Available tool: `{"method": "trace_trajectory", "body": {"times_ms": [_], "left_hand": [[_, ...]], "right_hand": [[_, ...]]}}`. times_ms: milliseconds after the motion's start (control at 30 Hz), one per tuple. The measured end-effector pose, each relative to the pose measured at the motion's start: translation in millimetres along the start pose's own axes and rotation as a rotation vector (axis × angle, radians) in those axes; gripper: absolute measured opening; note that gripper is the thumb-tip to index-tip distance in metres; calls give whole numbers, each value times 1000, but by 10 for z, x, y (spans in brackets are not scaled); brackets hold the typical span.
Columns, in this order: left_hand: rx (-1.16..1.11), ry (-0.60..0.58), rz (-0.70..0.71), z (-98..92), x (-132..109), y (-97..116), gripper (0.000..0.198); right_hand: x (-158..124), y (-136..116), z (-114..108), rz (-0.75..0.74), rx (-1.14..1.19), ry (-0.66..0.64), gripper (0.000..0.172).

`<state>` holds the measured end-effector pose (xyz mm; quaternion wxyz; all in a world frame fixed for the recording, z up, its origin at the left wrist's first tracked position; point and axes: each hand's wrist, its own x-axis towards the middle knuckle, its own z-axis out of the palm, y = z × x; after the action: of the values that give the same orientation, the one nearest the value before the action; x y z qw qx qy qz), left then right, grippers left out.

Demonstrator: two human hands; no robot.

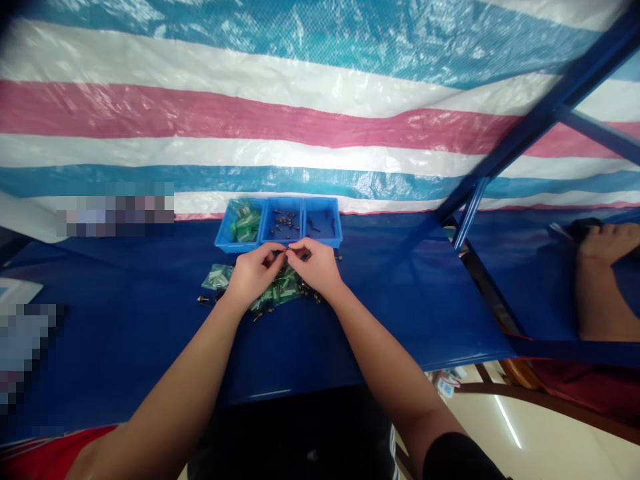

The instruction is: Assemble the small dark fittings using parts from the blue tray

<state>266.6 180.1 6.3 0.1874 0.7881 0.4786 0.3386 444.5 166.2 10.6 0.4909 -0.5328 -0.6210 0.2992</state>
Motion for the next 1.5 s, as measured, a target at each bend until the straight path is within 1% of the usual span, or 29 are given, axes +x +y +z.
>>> {"method": "trace_trajectory", "body": {"times_ms": [200, 300, 467, 867, 1267, 1500], "left_hand": [[11, -15, -2, -10, 3, 11, 26], [16, -29, 3, -14, 1, 23, 26], [21, -16, 14, -14, -1, 28, 25], [38, -29, 18, -52, 1, 44, 24], [23, -39, 17, -70, -12, 56, 28], [26, -14, 28, -42, -7, 22, 27]], "right_hand": [[-2, 7, -8, -35, -25, -22, 19], [1, 17, -4, -34, -32, -14, 19], [-5, 4, -3, -24, -44, -37, 19], [-14, 25, 24, -45, -46, -26, 20], [-13, 19, 31, -34, -16, -16, 22], [-6, 10, 24, 32, 42, -3, 24]]}}
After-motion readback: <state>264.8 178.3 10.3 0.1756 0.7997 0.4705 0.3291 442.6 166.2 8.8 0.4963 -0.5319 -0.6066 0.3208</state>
